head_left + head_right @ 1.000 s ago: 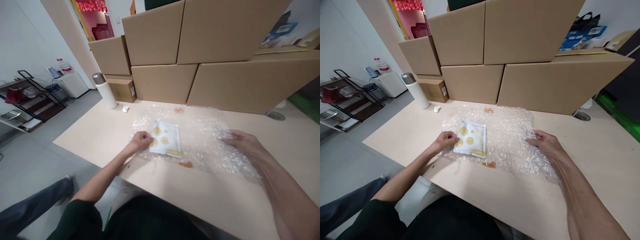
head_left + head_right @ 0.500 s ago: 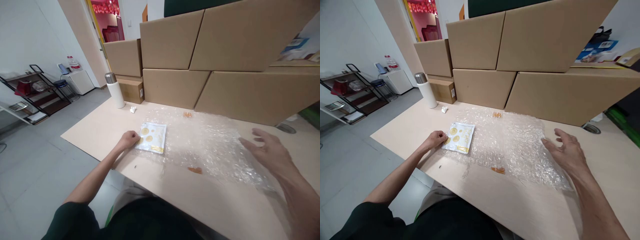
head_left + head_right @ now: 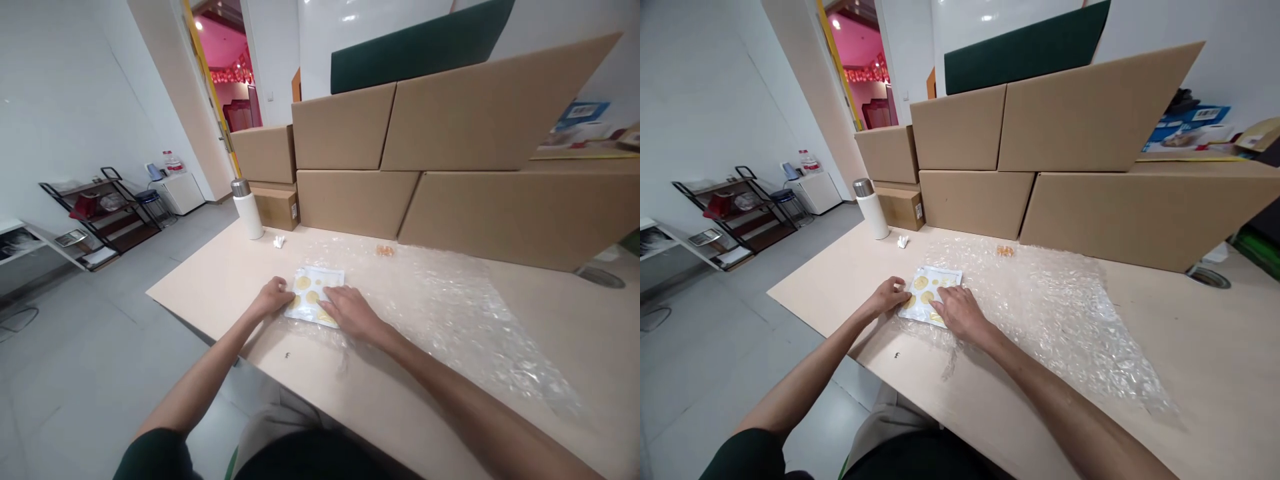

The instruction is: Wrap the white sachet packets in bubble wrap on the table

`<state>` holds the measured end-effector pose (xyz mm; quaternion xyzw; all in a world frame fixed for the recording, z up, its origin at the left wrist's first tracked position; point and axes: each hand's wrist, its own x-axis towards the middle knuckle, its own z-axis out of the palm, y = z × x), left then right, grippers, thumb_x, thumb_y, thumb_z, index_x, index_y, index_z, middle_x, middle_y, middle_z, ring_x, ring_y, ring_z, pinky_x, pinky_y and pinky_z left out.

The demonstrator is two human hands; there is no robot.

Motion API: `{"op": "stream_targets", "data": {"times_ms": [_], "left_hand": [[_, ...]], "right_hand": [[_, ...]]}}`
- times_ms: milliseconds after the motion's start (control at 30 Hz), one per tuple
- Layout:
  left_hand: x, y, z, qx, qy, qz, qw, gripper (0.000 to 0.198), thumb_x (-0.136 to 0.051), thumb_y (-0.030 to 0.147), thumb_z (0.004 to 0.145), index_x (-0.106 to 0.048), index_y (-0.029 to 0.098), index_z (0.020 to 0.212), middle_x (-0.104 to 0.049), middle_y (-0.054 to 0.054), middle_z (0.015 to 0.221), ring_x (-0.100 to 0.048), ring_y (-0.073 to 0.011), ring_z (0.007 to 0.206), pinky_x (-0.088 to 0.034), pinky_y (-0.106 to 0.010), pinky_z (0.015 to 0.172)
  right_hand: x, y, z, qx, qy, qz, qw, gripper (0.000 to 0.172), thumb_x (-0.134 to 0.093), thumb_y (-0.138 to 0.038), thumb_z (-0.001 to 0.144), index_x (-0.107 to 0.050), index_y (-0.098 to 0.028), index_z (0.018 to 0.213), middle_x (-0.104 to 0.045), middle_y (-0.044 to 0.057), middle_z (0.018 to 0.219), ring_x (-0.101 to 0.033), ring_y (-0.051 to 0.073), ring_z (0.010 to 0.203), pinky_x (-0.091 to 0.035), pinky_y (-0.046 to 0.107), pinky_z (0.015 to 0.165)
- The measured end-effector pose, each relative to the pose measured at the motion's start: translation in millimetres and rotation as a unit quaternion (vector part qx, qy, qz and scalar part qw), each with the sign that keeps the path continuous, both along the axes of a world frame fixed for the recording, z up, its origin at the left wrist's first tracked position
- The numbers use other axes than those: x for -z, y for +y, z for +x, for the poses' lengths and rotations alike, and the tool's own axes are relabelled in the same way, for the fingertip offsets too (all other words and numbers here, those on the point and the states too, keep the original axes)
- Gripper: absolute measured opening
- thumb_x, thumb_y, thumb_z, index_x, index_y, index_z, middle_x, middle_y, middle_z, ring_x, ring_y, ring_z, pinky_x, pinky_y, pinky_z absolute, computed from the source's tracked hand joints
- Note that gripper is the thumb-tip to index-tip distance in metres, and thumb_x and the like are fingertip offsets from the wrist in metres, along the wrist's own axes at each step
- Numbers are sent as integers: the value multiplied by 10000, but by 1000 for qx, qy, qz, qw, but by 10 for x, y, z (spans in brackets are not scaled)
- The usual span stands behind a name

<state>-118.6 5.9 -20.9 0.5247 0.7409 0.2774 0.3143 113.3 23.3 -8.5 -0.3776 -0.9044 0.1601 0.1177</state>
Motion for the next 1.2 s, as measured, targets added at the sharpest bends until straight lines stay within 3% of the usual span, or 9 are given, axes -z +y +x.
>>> {"op": "stream_targets", "data": {"times_ms": [200, 367, 467, 533, 633, 767, 900, 1100, 1200], "left_hand": [[-283, -52, 237, 51, -125, 35, 990, 244, -670, 356, 742, -505, 176, 745, -488, 54, 595, -452, -78, 517, -345, -198, 512], [-536, -101, 777, 177, -223, 82, 955, 482, -505, 655, 870, -602, 195, 979, -630, -56, 1030, -595, -179, 917, -476, -287, 770], [-525, -48, 1119, 262, -145, 91, 950, 599, -341, 684, 928, -676, 201, 1044, -596, -99, 1208, -539, -262, 1120, -444, -389, 937], [-453, 12, 1297, 323, -54, 99, 940, 628, -275, 649, 957, -713, 203, 1018, -608, -109, 1167, -480, -303, 1197, -372, -446, 1027], [-328, 88, 1466, 378, 78, 75, 919, 634, -233, 630, 968, -733, 249, 1048, -591, -110, 1158, -431, -343, 1218, -314, -531, 1048], [-244, 103, 1572, 378, 195, 55, 903, 549, -286, 620, 964, -679, 333, 1217, -504, -101, 1282, -446, -350, 1181, -340, -555, 1005], [-185, 82, 1584, 380, 216, 69, 897, 431, -364, 515, 975, -672, 340, 1218, -496, -87, 1310, -447, -336, 1208, -357, -537, 1010], [-44, 61, 1312, 97, -21, 117, 988, 637, -667, 386, 803, -498, 159, 1375, -477, -175, 1311, -479, -343, 1236, -389, -506, 1023], [-103, 18, 1216, 36, -267, 39, 962, 753, -692, 435, 790, -388, 128, 1406, -582, -129, 1111, -608, -248, 995, -480, -391, 871]], "right_hand": [[50, 44, 113, 39, 179, -144, 973, 426, -351, -499, 1001, -653, -203, 948, -704, 78, 950, -625, 222, 891, -440, 341, 831], [113, 31, 373, 73, 434, -408, 800, 512, -450, -645, 909, -693, -203, 993, -720, 73, 968, -630, 224, 902, -480, 352, 830], [115, -3, 554, 122, 495, -508, 694, 438, -495, -596, 889, -700, -218, 972, -724, 74, 876, -643, 234, 831, -510, 360, 756], [126, -26, 702, 167, 504, -524, 666, 371, -554, -548, 852, -703, -214, 911, -710, 74, 781, -641, 238, 773, -513, 358, 699], [155, -61, 962, 218, 484, -478, 700, 289, -627, -468, 794, -683, -184, 786, -678, 73, 704, -626, 232, 714, -504, 354, 668], [173, -86, 1196, 271, 390, -206, 856, 200, -599, -348, 800, -684, -182, 873, -688, 81, 914, -627, 229, 833, -495, 371, 796], [179, -38, 1092, 198, 259, -10, 945, 284, -453, -318, 918, -635, -164, 1074, -645, 142, 1154, -584, 257, 1084, -432, 404, 966], [78, 43, 843, 196, 99, -60, 974, 425, -249, -404, 1037, -600, -185, 941, -673, 93, 924, -612, 228, 935, -417, 385, 896], [-17, 30, 864, 228, 74, -84, 967, 483, -283, -549, 1009, -613, -201, 949, -682, 93, 935, -615, 271, 967, -402, 446, 905]]}}
